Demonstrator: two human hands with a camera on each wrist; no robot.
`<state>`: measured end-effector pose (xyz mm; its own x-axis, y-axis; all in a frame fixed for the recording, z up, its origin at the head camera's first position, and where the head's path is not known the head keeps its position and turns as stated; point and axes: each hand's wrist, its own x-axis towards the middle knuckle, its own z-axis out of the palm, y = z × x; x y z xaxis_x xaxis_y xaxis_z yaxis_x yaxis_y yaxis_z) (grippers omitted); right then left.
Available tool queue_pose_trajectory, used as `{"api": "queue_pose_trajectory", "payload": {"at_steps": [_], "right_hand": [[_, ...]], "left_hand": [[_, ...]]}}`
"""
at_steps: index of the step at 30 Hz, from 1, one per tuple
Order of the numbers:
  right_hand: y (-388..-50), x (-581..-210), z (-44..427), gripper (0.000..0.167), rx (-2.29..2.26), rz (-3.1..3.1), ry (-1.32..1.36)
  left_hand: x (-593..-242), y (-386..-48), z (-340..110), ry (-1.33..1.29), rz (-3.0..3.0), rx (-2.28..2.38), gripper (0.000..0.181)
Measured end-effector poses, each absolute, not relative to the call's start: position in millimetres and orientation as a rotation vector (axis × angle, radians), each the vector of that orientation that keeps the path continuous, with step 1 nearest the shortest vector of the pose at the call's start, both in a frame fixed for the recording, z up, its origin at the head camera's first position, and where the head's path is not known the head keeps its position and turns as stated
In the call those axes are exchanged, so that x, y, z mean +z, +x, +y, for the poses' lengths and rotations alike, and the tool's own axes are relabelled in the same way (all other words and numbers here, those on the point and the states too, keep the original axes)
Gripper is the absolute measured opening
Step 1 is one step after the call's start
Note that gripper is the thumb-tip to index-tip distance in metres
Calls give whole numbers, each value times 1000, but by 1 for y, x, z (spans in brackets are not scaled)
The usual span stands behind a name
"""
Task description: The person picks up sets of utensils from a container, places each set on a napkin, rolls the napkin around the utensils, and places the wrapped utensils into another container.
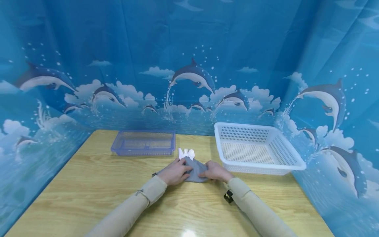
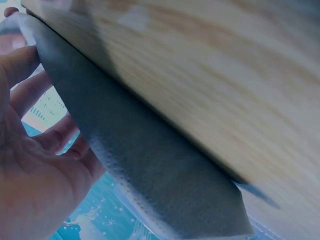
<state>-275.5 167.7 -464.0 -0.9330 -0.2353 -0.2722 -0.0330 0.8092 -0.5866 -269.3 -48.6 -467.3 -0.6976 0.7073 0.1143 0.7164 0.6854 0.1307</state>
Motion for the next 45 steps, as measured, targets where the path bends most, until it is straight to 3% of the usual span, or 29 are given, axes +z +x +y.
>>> {"api": "queue_pose_trajectory", "payload": {"at_steps": [4,10,13,18,21,29,34,45], "right_hand": [[-277,-461,164,21,-1154,2516,-172],[-275,-460,158,21,-1450,2285,-74],[-272,-461,159,30,-1631,2121,-17],[-262,-466,167,63,-1918,1759,94],[-254,-472,170,70,-1989,1699,109],[-244,-478,164,45,-1855,2066,56],[-247,-476,169,44,-1701,2211,70],[-258,-457,165,74,-1009,2712,-192]], "left_hand": [[-466,-269,-50,-1190,-2834,-268,35],[-468,-269,-49,-1191,-2843,-250,37],[-468,-269,-49,-1184,-2844,-234,37],[-468,-270,-48,-1168,-2855,-224,36],[-468,-269,-49,-1152,-2869,-242,37],[-466,-267,-48,-1125,-2895,-276,42],[-467,-267,-44,-1105,-2908,-272,43],[-470,-268,-36,-1019,-2874,-163,44]]}}
